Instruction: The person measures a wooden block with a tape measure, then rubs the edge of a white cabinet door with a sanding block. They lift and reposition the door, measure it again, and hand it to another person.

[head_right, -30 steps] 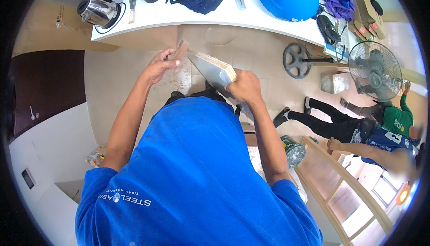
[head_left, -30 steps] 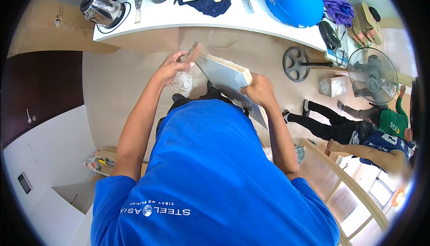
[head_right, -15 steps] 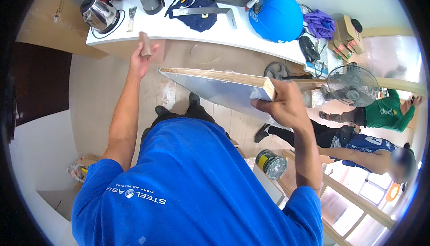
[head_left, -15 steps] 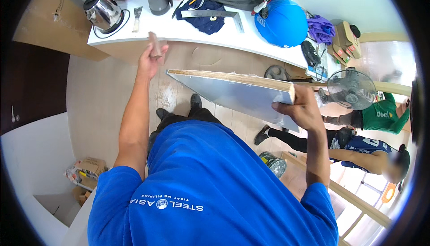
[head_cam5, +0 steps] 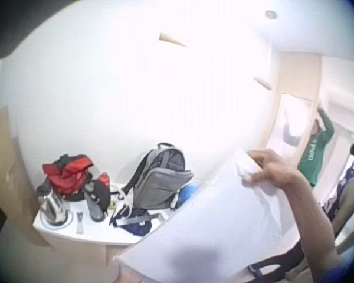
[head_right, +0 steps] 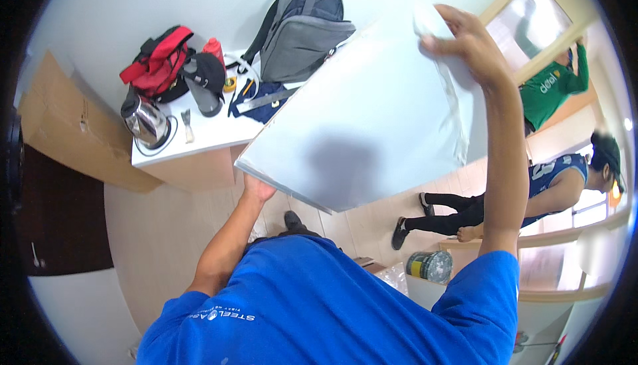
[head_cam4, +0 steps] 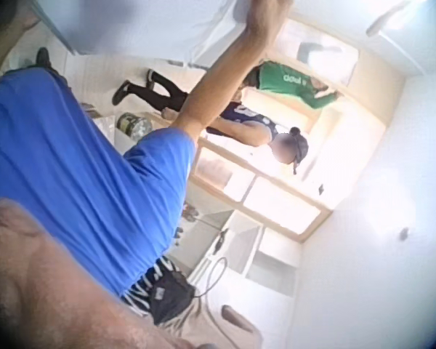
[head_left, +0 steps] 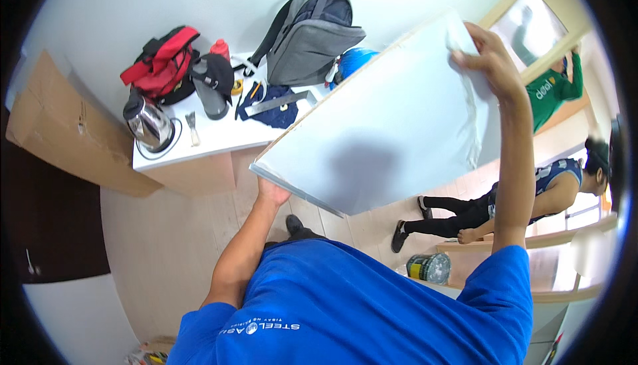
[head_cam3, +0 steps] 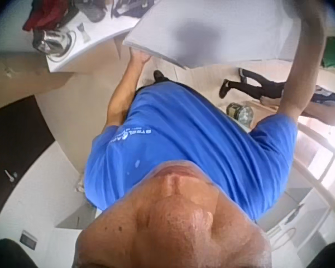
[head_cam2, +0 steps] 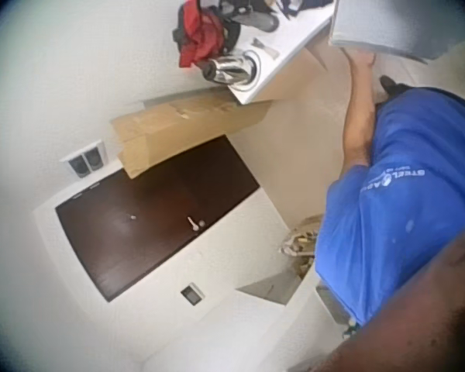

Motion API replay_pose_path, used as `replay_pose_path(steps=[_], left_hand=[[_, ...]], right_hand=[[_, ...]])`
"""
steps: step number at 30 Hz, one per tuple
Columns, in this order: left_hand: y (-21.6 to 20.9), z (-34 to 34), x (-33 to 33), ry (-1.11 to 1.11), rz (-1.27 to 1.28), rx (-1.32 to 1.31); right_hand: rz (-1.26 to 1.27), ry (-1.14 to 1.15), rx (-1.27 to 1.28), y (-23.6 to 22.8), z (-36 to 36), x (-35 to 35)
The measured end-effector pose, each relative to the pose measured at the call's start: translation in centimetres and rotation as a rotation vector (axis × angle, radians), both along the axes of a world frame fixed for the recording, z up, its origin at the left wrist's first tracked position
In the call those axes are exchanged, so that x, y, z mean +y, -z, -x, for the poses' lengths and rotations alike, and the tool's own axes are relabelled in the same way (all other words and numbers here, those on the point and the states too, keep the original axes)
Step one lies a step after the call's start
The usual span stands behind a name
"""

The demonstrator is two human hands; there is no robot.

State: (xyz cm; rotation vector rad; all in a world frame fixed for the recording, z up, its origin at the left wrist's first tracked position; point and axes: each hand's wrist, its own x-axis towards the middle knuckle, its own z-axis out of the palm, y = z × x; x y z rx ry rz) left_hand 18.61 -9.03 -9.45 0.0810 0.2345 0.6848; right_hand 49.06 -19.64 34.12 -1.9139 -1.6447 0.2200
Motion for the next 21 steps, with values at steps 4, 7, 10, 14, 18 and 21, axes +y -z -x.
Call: replay_pose_path(steps=[4,7,10,14,18,21], left_hand=[[-1.4,2.6,-2.6,0.031,0.033,-0.032],[-2.5,4.8,-6.2,0.056,0.118,0.044],[-3.4,6.9,-8.0,0.132,0.135,0.042],[-4.4,9.8,-9.1,0.239,0.207,0.074],[-2.2,13.8,-10.3,0.245,0.233,0.159],[-0.6,17.0,-10.3,0.241,0.241,0.284]], right_hand=[[0.007,0.218,0.035,1.6,-2.5,4.7],[0.101,0.151,0.15,2.9,-4.2,7.9],[0.205,0.139,0.246,5.4,-4.7,11.5],[0.313,0.097,0.351,12.5,-7.7,15.3],[0.359,0.105,0.373,19.1,-6.8,18.2],[0.455,-0.022,0.453,20.4,-3.5,18.7]])
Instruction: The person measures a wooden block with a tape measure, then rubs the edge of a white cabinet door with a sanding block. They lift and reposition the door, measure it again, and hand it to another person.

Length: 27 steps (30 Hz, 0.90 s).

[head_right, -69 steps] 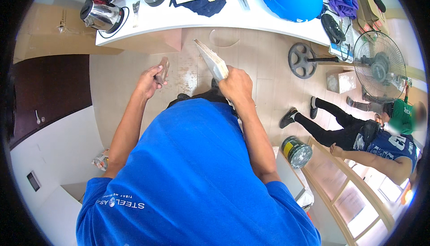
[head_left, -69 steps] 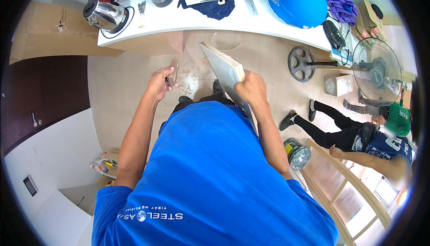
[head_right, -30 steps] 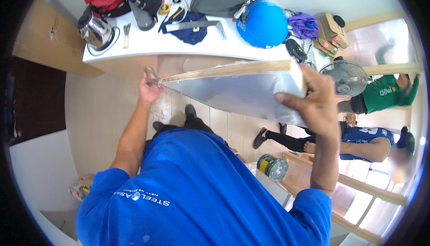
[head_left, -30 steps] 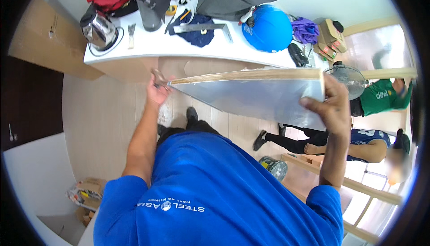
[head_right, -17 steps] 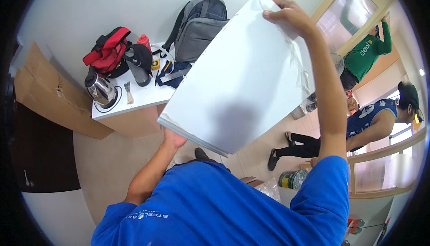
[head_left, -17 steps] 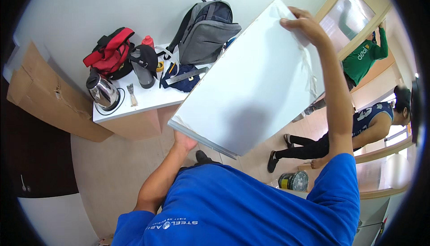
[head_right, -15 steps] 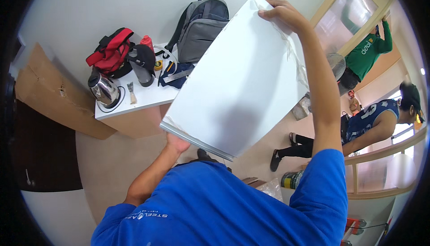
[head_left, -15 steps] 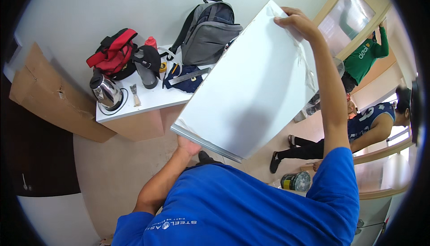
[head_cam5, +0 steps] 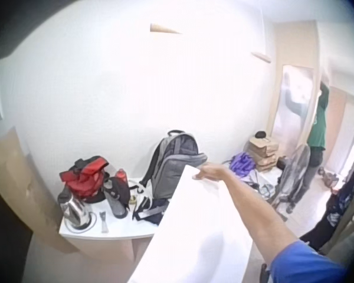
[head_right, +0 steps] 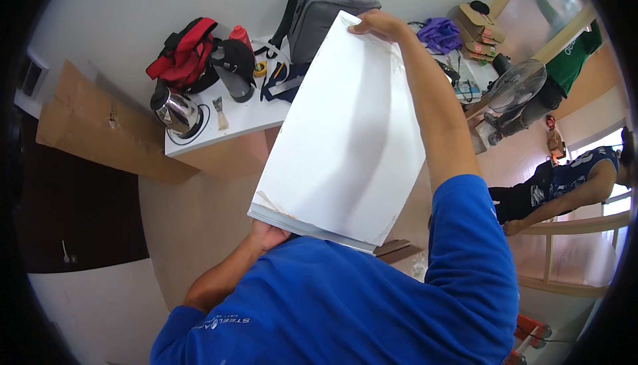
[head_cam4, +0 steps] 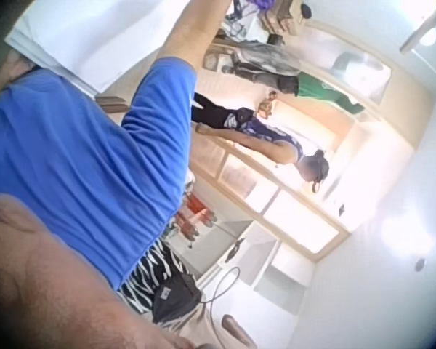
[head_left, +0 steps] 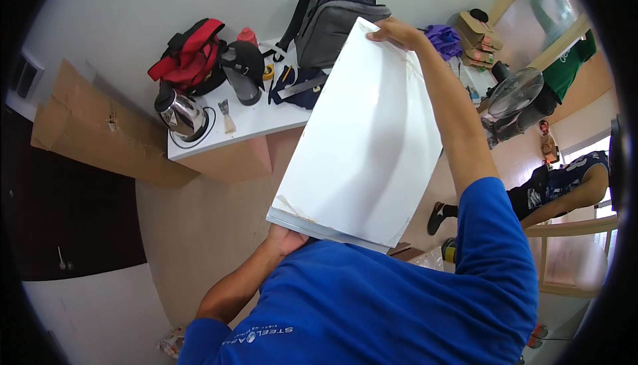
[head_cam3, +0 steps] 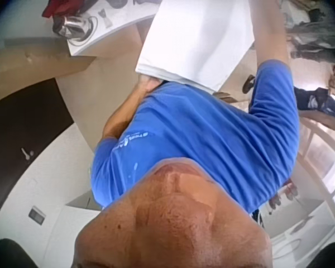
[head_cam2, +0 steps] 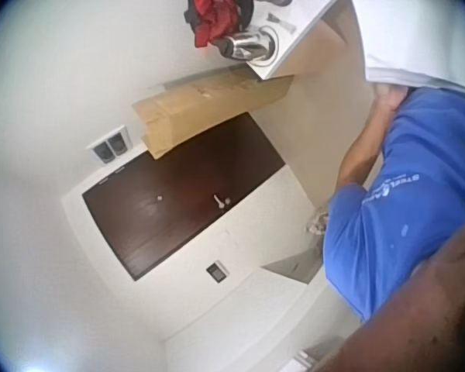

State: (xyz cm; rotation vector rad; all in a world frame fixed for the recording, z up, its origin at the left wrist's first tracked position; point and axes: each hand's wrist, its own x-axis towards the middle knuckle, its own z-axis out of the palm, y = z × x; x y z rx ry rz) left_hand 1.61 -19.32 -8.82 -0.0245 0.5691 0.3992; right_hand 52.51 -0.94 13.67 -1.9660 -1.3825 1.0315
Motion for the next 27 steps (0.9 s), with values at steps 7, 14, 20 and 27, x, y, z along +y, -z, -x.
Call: replay_pose_path(steps=[7,14,20,27], left_hand=[[3.7,3.8,-2.8,-0.038,0.046,0.101],[4.5,7.2,-1.1,-0.189,-0.151,0.227],[-1.2,10.7,0.2,0.075,-1.133,0.768],[-0.4,10.6,-2.3,-0.04,-1.282,0.813]], right_hand=[[0.005,-0.11,-0.527,12.3,5.7,5.2],[-0.037,-0.09,-0.588,14.6,15.0,5.3],[-0.018,-0.052,-0.611,18.8,16.3,5.4],[-0.016,-0.134,-0.683,20.5,18.0,6.3]])
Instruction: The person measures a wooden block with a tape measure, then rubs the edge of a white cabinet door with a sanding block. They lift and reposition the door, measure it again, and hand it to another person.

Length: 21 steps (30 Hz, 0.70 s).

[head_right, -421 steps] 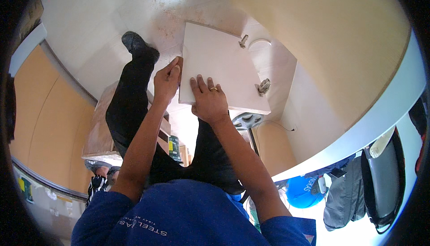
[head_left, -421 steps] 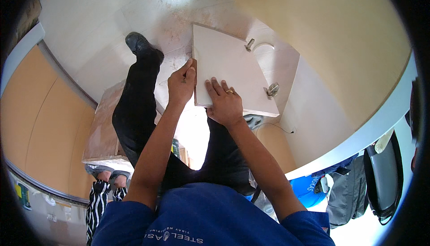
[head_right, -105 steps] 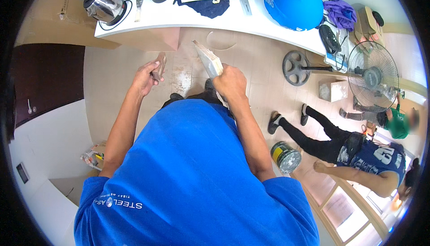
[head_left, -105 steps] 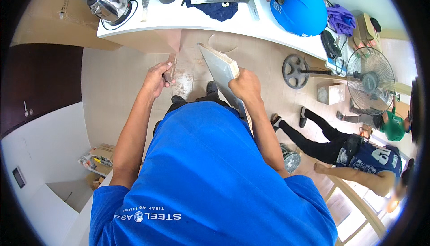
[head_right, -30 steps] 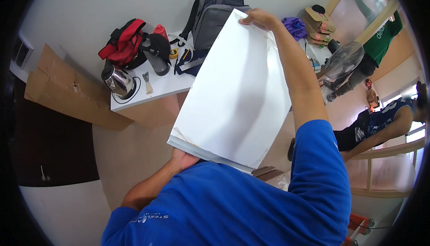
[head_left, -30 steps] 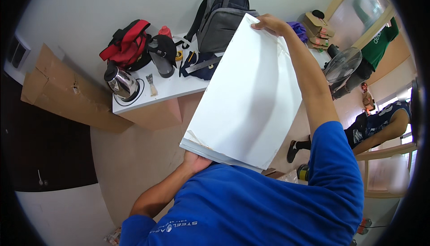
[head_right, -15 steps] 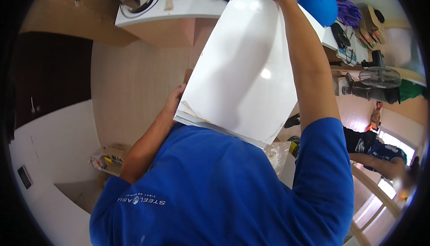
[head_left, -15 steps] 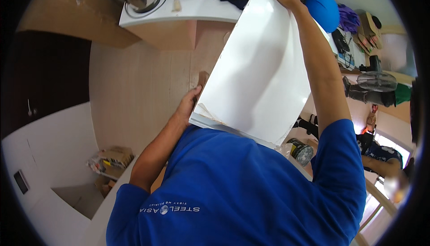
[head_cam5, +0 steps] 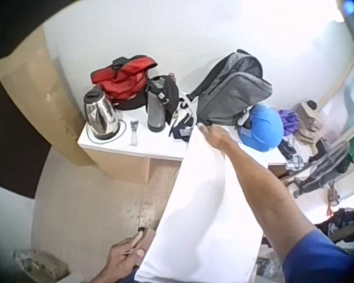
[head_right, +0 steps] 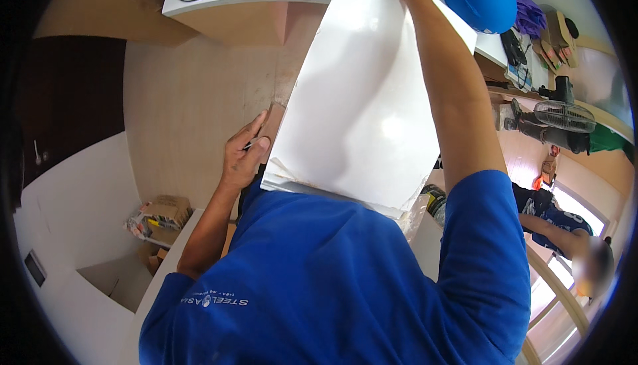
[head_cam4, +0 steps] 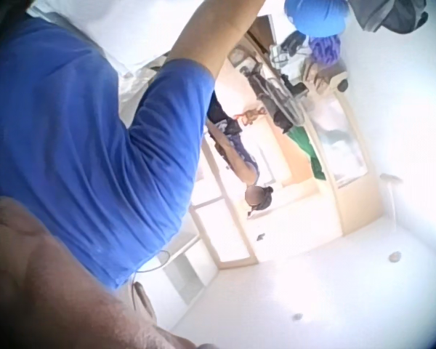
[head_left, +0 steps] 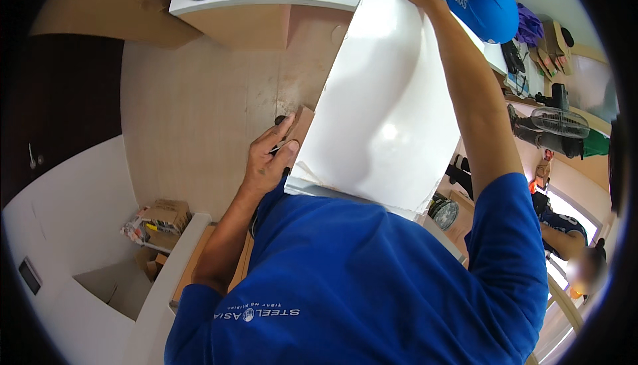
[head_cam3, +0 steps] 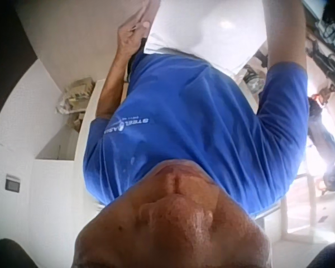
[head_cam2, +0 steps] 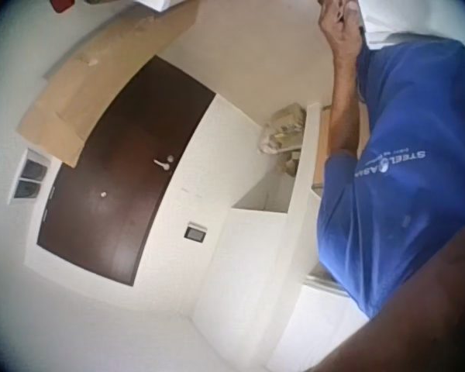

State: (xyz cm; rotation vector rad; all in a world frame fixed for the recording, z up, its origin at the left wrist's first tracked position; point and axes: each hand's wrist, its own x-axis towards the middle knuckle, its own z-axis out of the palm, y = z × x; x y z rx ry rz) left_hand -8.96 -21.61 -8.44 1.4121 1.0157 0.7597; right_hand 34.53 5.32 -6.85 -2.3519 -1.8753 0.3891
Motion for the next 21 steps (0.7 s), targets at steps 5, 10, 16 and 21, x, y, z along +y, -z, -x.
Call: replay_pose_path(steps=[5,10,16,21], left_hand=[[1.5,-5.1,5.2,-0.034,-0.107,-0.02],[2.0,-11.3,16.4,-0.105,-0.105,-0.055],[1.7,-7.8,10.5,-0.107,-0.04,-0.013],[1.7,-8.1,10.8,-0.101,-0.013,0.027]], right_hand=[[0.113,0.077,0.107,3.1,-2.1,0.3],[0.03,-0.061,0.022,1.2,3.6,1.4],[0.014,-0.044,0.081,2.3,3.0,0.5],[0.034,-0.041,0.093,3.8,2.8,0.7]])
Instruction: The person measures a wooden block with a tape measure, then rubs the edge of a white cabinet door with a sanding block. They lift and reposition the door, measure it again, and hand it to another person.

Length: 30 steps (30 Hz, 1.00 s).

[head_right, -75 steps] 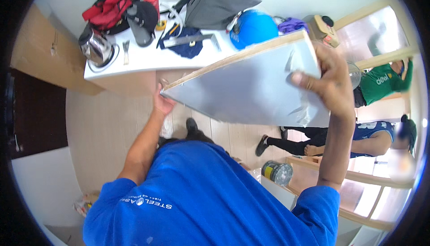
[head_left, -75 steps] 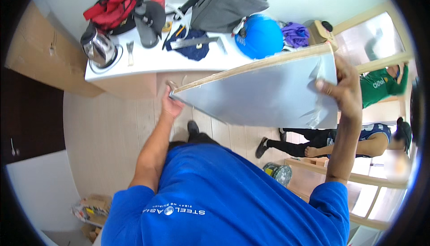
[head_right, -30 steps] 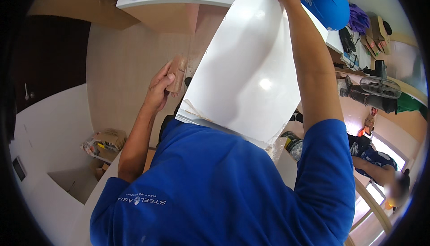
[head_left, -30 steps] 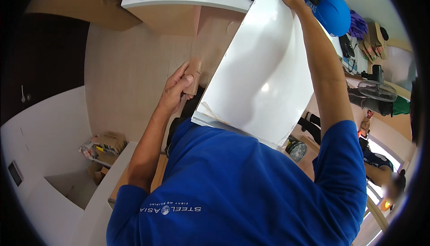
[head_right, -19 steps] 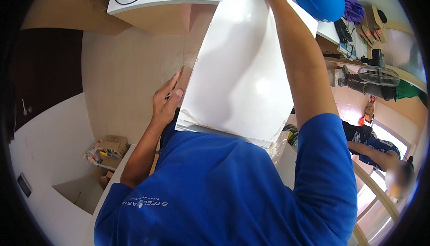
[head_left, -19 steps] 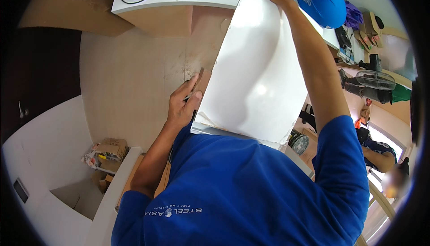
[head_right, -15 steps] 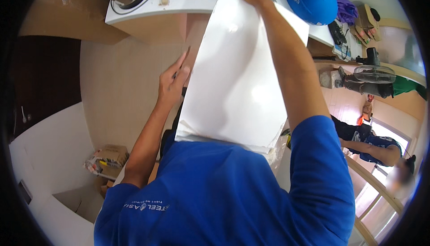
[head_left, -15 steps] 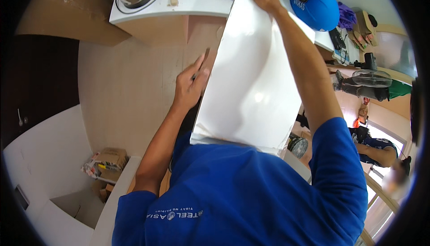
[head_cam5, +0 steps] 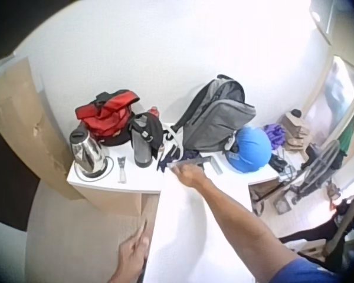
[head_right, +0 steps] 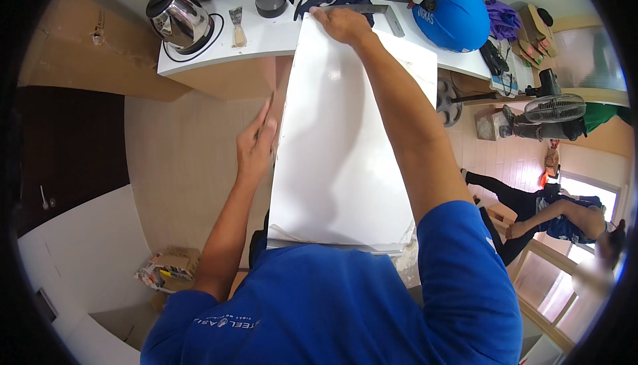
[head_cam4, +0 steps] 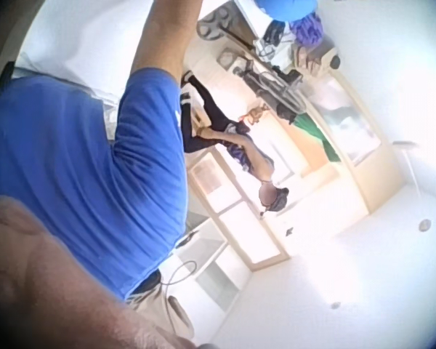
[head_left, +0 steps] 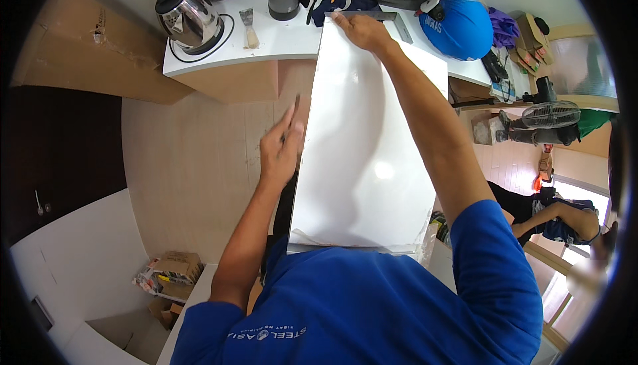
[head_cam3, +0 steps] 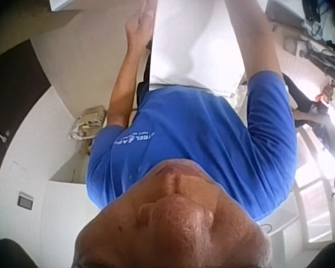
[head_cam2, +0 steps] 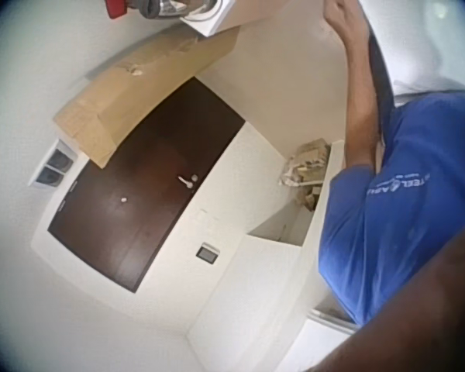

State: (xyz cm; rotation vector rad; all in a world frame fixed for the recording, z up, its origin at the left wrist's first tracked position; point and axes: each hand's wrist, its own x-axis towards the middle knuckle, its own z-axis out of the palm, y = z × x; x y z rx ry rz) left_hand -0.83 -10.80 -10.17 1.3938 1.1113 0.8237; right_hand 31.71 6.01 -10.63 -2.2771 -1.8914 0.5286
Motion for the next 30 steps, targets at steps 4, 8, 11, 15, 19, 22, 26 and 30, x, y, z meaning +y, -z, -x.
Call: replay_pose_path(steps=[4,8,11,15,19,22,26,30], left_hand=[[2.4,-7.3,12.0,-0.103,-0.152,-0.079],[3.0,-10.5,16.8,-0.111,-0.092,-0.127],[4.2,-8.1,12.1,-0.075,-0.141,-0.072],[1.0,0.5,-0.5,0.034,0.025,0.004],[1.2,-0.4,0.2,-0.01,-0.029,0.023],[1.8,-7.2,10.0,-0.029,-0.111,0.022],[4.7,-11.9,18.9,-0.128,-0.228,-0.008],[4.2,-8.2,11.1,-0.057,-0.115,0.001]], right_hand=[[0.003,-0.029,-0.048,-1.9,2.4,0.2],[0.003,-0.062,-0.07,-2.3,2.0,0.9],[0.035,0.005,-0.001,-1.2,0.7,0.2],[0.06,0.048,0.026,-0.5,0.3,-0.8],[0.073,0.031,0.013,-0.9,0.9,-0.9],[0.058,0.022,-0.039,-1.3,1.2,-0.6],[0.048,-0.025,-0.032,-2.8,2.0,0.5],[0.023,0.024,-0.034,-0.7,0.2,-0.3]])
